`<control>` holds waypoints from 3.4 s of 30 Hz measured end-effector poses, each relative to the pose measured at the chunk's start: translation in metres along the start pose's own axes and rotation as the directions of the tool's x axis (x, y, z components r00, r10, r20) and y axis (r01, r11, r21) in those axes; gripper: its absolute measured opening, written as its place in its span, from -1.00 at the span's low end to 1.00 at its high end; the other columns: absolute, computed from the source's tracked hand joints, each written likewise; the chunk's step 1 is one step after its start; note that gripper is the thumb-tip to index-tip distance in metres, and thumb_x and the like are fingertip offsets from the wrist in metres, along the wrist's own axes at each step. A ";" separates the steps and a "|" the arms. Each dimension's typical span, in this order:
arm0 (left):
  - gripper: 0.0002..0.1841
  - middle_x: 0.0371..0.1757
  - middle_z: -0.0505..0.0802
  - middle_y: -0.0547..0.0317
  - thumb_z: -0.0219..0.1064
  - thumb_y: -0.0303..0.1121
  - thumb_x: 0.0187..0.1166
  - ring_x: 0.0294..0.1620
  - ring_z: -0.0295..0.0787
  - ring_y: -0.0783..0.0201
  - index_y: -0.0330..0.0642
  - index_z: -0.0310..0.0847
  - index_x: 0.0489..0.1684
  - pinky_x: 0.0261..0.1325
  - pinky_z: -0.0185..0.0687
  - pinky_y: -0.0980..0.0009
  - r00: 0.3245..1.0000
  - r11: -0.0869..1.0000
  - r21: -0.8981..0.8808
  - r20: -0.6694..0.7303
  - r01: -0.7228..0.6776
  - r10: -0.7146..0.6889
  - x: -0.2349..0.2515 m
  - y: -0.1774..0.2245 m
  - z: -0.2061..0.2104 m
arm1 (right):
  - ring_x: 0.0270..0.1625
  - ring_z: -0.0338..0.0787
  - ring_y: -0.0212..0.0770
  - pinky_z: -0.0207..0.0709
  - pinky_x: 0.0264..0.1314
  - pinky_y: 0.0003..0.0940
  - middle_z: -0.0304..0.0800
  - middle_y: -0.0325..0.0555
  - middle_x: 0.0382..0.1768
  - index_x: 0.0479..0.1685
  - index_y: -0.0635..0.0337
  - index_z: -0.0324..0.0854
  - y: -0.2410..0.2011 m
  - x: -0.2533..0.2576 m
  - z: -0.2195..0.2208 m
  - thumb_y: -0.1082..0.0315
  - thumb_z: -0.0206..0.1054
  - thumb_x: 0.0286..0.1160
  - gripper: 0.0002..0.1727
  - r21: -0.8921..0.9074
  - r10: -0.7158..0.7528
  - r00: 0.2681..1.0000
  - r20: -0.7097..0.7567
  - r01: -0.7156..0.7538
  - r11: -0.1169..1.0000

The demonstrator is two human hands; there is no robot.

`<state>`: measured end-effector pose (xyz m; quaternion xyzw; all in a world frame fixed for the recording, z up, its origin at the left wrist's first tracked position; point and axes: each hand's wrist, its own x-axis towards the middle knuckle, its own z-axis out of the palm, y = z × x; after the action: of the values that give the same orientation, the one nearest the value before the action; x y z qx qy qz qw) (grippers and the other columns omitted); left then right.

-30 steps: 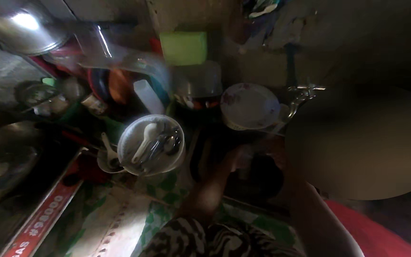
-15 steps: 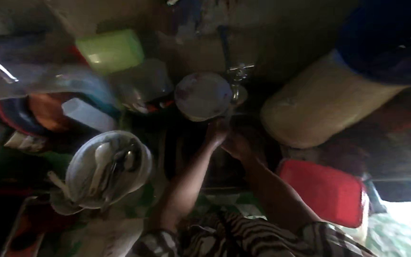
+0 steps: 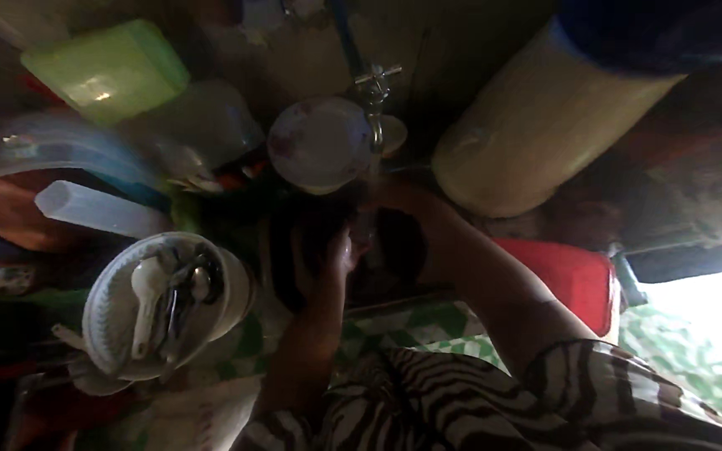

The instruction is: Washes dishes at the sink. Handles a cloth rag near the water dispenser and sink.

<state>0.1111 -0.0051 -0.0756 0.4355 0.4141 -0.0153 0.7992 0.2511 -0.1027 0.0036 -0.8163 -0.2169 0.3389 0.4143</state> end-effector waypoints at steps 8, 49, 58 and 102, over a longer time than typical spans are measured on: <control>-0.53 0.39 0.69 -0.12 -0.05 -0.04 0.89 0.29 0.72 -0.10 -0.10 0.39 0.59 0.18 0.74 -0.13 0.999 0.998 -0.058 0.043 0.005 -0.003 0.009 0.007 0.033 | 0.26 0.78 0.00 0.67 0.36 0.00 0.73 0.17 0.30 0.59 0.17 0.48 0.021 -0.018 -0.019 0.44 0.65 0.20 -0.20 0.176 -0.209 0.977 -0.039 0.213 0.961; -0.25 0.73 0.33 -0.46 0.03 0.11 0.82 0.75 0.20 -0.39 -0.37 0.18 0.76 0.72 0.15 -0.27 0.915 0.116 0.993 -0.079 0.035 0.395 0.001 -0.031 -0.015 | 0.24 0.76 0.14 0.64 0.24 0.12 0.62 0.30 0.38 0.71 0.17 0.28 0.288 -0.342 -0.083 -0.12 0.00 0.85 -0.33 0.640 0.791 0.417 -0.448 -0.468 0.609; -0.20 0.71 0.44 -0.30 0.20 0.12 0.72 0.70 0.37 -0.27 -0.16 0.09 0.86 0.66 0.28 -0.30 0.977 -0.082 0.994 0.091 -0.077 0.195 -0.009 -0.045 -0.069 | 0.36 0.69 0.31 0.56 0.36 0.31 0.56 0.46 0.42 0.72 0.25 0.26 0.296 -0.318 -0.107 -0.05 -0.08 0.90 -0.35 0.448 0.678 0.461 -0.573 -0.517 0.730; -0.13 0.72 0.36 -0.44 0.23 -0.04 0.77 0.72 0.36 -0.24 -0.38 -0.17 0.88 0.74 0.26 -0.05 0.940 0.100 0.938 0.320 -0.332 0.119 -0.039 -0.011 -0.024 | 0.60 0.48 0.31 0.43 0.57 0.25 0.40 0.42 0.57 0.63 0.38 0.31 0.169 -0.118 0.046 0.08 0.51 0.46 -0.17 0.563 0.820 0.436 -0.371 -0.596 0.572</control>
<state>0.0655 -0.0080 -0.0639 0.9050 0.1634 -0.1949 0.3410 0.1504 -0.2482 -0.1109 -0.8026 0.3598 0.2388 0.4115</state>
